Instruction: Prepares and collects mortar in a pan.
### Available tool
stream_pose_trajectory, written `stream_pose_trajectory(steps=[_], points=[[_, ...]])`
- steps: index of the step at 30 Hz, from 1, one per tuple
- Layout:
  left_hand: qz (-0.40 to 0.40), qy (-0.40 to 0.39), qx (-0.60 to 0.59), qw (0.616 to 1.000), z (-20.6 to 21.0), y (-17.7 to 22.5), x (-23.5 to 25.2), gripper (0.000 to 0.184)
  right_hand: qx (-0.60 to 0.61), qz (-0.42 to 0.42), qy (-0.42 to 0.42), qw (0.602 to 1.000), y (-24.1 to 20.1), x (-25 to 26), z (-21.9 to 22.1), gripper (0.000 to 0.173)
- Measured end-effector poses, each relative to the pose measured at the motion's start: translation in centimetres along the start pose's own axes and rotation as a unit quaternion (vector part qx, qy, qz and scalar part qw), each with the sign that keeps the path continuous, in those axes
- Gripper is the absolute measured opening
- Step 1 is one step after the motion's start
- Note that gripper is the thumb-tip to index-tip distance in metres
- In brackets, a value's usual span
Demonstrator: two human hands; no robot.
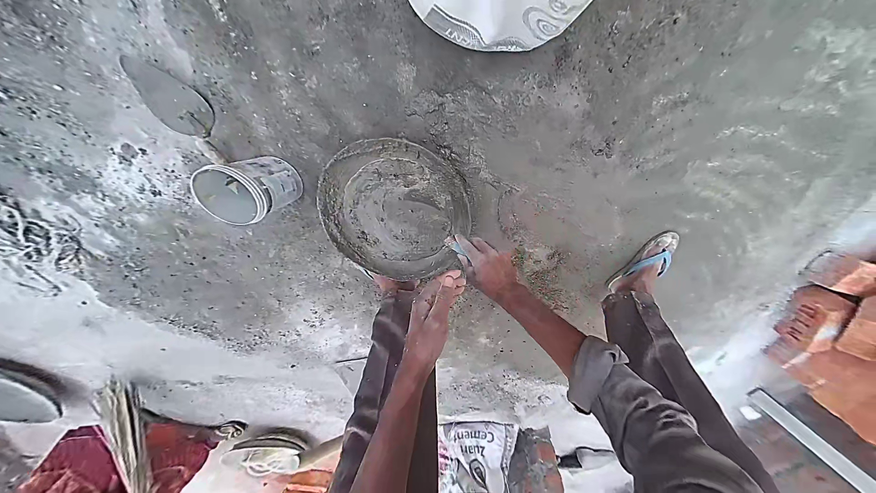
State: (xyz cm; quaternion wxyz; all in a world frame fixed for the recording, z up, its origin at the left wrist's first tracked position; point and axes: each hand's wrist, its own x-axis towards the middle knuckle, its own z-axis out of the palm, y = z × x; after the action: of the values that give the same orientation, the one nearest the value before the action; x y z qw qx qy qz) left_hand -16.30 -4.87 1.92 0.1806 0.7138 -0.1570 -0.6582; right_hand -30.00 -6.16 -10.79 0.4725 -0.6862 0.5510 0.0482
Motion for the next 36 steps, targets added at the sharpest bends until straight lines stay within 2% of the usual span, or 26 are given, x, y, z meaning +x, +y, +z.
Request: stream_pose_trajectory(steps=[3, 5, 6, 8, 10, 12, 15, 18, 21, 29, 32, 36], points=[[-0.005, 0.000, 0.002, 1.000, 0.1, -0.3, -0.2, 0.048, 0.081, 0.060, 0.050, 0.994, 3.1, -3.8, -2.4, 0.040], [-0.007, -0.002, -0.001, 1.000, 0.2, -0.1, -0.1, 0.048, 0.045, 0.151, 0.030, 0.987, 7.7, -7.0, -5.8, 0.042], [-0.006, -0.003, -0.003, 1.000, 0.2, 0.0, 0.0, 0.048, 0.003, 0.201, -0.001, 0.980, 10.6, -8.4, -7.3, 0.046], [-0.009, -0.006, -0.005, 1.000, 0.1, 0.2, -0.2, 0.049, -0.083, 0.281, -0.123, 0.948, 16.4, -11.0, -9.3, 0.054], [-0.002, -0.006, -0.010, 1.000, 0.0, 0.4, 0.0, 0.050, -0.142, 0.299, -0.229, 0.916, 21.5, -11.6, -9.6, 0.063], [0.001, -0.008, -0.018, 1.000, -0.3, 0.4, -0.4, 0.050, -0.151, 0.312, -0.298, 0.890, 23.4, -10.6, -8.7, 0.066], [0.013, -0.005, -0.030, 0.999, -1.4, 0.5, -0.3, 0.050, -0.125, 0.254, -0.260, 0.923, 25.1, -4.5, -7.1, 0.050], [0.027, -0.011, -0.042, 0.999, -2.4, 0.6, -1.0, 0.051, -0.140, 0.153, -0.267, 0.941, 24.5, 2.2, -8.7, 0.042], [0.046, -0.016, -0.065, 0.997, -3.8, 1.0, -1.5, 0.051, -0.145, 0.103, -0.261, 0.949, 22.9, 7.4, -10.8, 0.039], [0.051, 0.002, -0.092, 0.994, -5.7, 1.9, -1.5, 0.051, -0.173, 0.016, -0.104, 0.979, 12.2, 21.5, -10.7, 0.052], [0.044, 0.012, -0.090, 0.995, -5.4, 2.0, -1.5, 0.048, -0.156, -0.014, -0.027, 0.987, 9.6, 22.6, -9.7, 0.052], [0.038, 0.005, -0.080, 0.996, -4.7, 2.1, -1.2, 0.048, -0.127, -0.031, 0.077, 0.988, 5.1, 19.9, -9.4, 0.052]])
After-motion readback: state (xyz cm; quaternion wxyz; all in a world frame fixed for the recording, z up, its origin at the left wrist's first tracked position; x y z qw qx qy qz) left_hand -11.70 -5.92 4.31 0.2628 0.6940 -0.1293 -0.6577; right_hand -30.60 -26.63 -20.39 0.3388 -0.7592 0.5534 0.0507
